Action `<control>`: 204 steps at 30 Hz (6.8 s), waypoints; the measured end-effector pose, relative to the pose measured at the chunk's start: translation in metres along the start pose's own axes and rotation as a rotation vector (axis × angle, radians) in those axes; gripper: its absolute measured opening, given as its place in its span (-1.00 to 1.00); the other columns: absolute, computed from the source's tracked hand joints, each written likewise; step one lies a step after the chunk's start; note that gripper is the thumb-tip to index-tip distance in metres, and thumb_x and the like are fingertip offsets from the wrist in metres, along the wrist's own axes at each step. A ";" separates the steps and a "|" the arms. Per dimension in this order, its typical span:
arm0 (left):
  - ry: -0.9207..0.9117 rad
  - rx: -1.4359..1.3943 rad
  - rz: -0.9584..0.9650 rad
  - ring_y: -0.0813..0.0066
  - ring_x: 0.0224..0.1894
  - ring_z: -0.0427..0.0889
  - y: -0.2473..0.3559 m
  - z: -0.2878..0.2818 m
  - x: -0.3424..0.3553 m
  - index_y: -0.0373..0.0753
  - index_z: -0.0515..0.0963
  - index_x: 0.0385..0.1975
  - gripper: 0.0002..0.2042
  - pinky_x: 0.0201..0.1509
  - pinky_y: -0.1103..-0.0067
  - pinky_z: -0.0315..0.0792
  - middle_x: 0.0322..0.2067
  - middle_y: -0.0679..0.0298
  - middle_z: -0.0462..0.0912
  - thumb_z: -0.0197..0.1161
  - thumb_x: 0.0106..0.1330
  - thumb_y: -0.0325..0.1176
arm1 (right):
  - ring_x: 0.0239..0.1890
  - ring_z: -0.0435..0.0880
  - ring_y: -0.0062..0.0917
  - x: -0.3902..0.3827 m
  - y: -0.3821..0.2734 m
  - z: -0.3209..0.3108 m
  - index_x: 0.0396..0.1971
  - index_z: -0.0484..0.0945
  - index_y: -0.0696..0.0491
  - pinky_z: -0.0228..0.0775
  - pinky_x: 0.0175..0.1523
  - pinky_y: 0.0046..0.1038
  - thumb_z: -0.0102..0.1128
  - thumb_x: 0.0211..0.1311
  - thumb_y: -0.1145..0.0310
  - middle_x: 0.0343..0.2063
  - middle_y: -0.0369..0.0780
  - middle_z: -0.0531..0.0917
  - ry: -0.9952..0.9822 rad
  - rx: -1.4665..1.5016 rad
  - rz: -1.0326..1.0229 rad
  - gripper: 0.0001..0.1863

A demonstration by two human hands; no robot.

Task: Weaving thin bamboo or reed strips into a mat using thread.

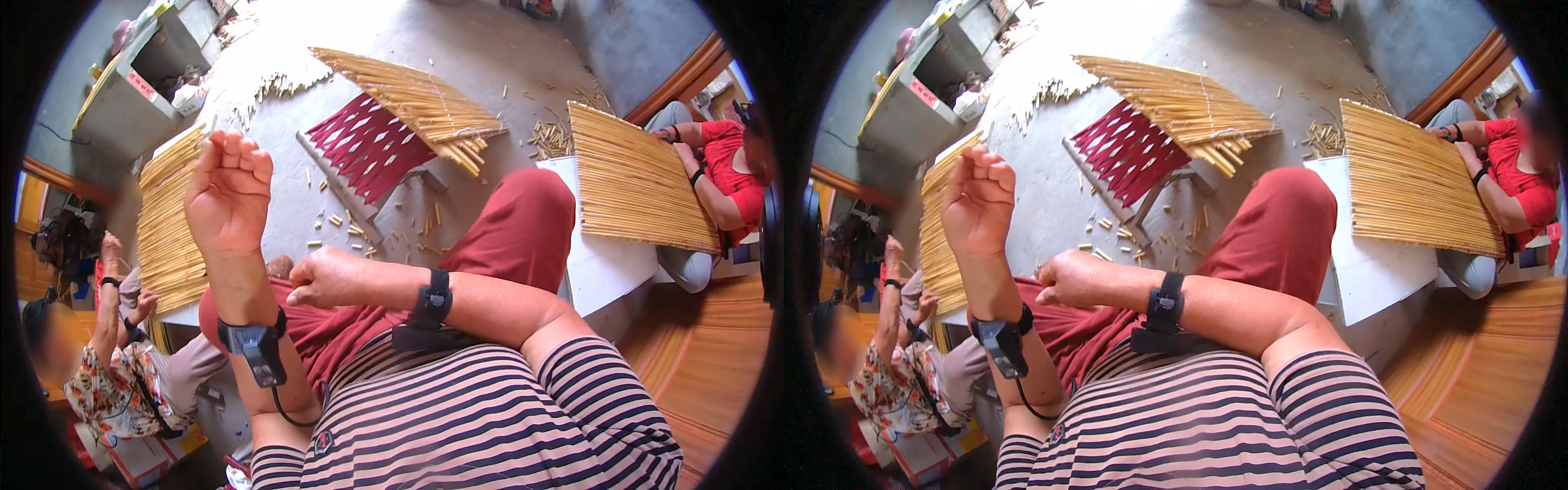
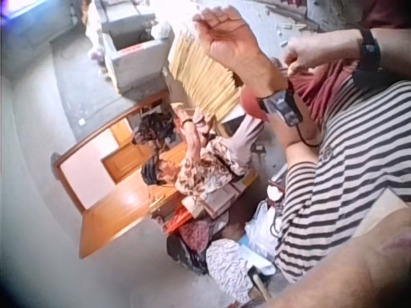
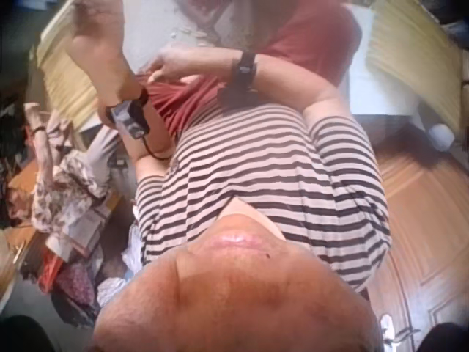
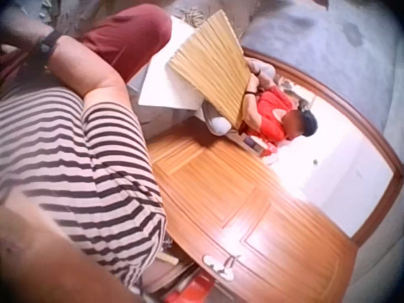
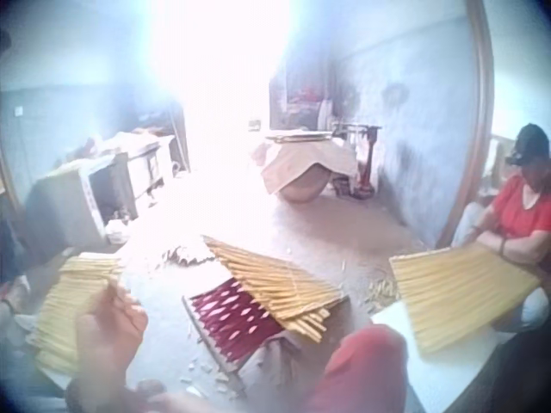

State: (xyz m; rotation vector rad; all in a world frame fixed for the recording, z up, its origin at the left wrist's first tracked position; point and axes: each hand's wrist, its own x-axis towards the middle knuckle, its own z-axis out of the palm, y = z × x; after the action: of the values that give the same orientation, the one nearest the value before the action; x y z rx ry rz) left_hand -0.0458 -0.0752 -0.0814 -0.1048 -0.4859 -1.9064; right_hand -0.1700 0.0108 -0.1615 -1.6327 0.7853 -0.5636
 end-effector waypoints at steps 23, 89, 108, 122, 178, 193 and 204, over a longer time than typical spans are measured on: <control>0.536 0.521 -0.234 0.17 -0.07 0.57 -0.223 -0.141 0.120 -0.42 0.30 0.03 -0.65 0.02 0.20 0.50 -0.11 -0.01 0.52 0.00 0.27 -0.42 | -0.30 0.62 -0.19 -0.108 0.061 -0.193 -0.43 0.57 0.16 0.45 -0.21 -0.23 0.18 0.04 0.19 -0.46 -0.03 0.62 0.080 -0.815 0.383 -0.70; -0.739 1.311 -0.197 0.52 -0.49 0.60 -0.185 0.081 -0.018 -0.24 0.45 -0.03 -0.59 -0.46 0.55 0.49 -0.14 0.19 0.57 0.26 0.06 -0.54 | -0.55 0.42 -0.72 -0.256 -0.115 -0.137 -0.36 0.66 -0.28 0.08 -0.42 -0.57 0.06 0.25 0.08 -0.55 -0.45 0.57 0.762 -0.036 -1.020 -0.81; -0.189 1.091 -0.052 0.51 -0.29 0.52 -0.028 0.066 -0.120 -0.32 0.27 0.15 -0.47 -0.33 0.72 0.38 0.05 -0.01 0.38 0.18 0.20 -0.23 | -0.68 0.25 -0.72 -0.296 -0.117 -0.103 -0.58 0.41 0.01 0.04 -0.60 -0.67 0.06 0.21 0.43 -0.69 -0.37 0.34 0.723 0.648 -0.990 -0.84; -0.762 1.093 -0.141 0.36 -0.56 0.61 -0.035 0.073 -0.129 -0.40 0.51 -0.31 -0.78 -0.54 0.57 0.43 -0.54 0.16 0.62 0.27 0.16 -0.37 | -0.56 0.30 -0.61 -0.235 -0.100 -0.072 -0.51 0.43 0.05 0.08 -0.55 -0.58 0.07 0.26 0.36 -0.49 -0.30 0.47 0.612 0.603 -0.933 -0.84; 1.318 0.861 -0.145 0.34 -0.01 0.44 0.007 -0.170 -0.072 -0.12 0.32 0.06 -0.50 -0.05 0.26 0.43 -0.03 0.17 0.44 0.31 0.16 -0.12 | -0.52 0.41 -0.69 -0.098 -0.002 -0.206 -0.26 0.48 0.23 0.54 -0.24 -0.48 0.08 0.25 0.47 -0.48 -0.24 0.48 0.979 0.372 -0.581 -0.85; 0.767 0.096 -0.233 0.23 -0.02 0.54 -0.081 -0.203 -0.090 -0.31 0.35 0.06 -0.53 0.09 0.30 0.44 -0.06 0.11 0.54 0.27 0.19 -0.24 | -0.64 0.41 -0.82 0.019 0.086 -0.092 -0.40 0.56 0.11 0.23 -0.55 -0.69 0.18 0.17 0.44 -0.71 -0.41 0.49 0.724 -0.117 0.094 -0.93; 0.773 0.133 -0.239 0.29 -0.06 0.57 -0.084 -0.209 -0.092 -0.31 0.36 0.05 -0.59 0.05 0.34 0.48 -0.08 0.16 0.55 0.24 0.21 -0.38 | -0.61 0.45 -0.78 0.043 0.116 -0.095 -0.25 0.52 0.11 0.31 -0.50 -0.68 0.16 0.16 0.47 -0.69 -0.37 0.49 0.396 -0.231 0.086 -0.84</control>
State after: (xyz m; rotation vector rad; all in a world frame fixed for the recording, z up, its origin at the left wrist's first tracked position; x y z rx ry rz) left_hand -0.0542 -0.0488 -0.3225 0.7815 -0.0921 -1.9578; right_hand -0.2325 -0.0945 -0.2575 -1.7089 1.2442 -0.7702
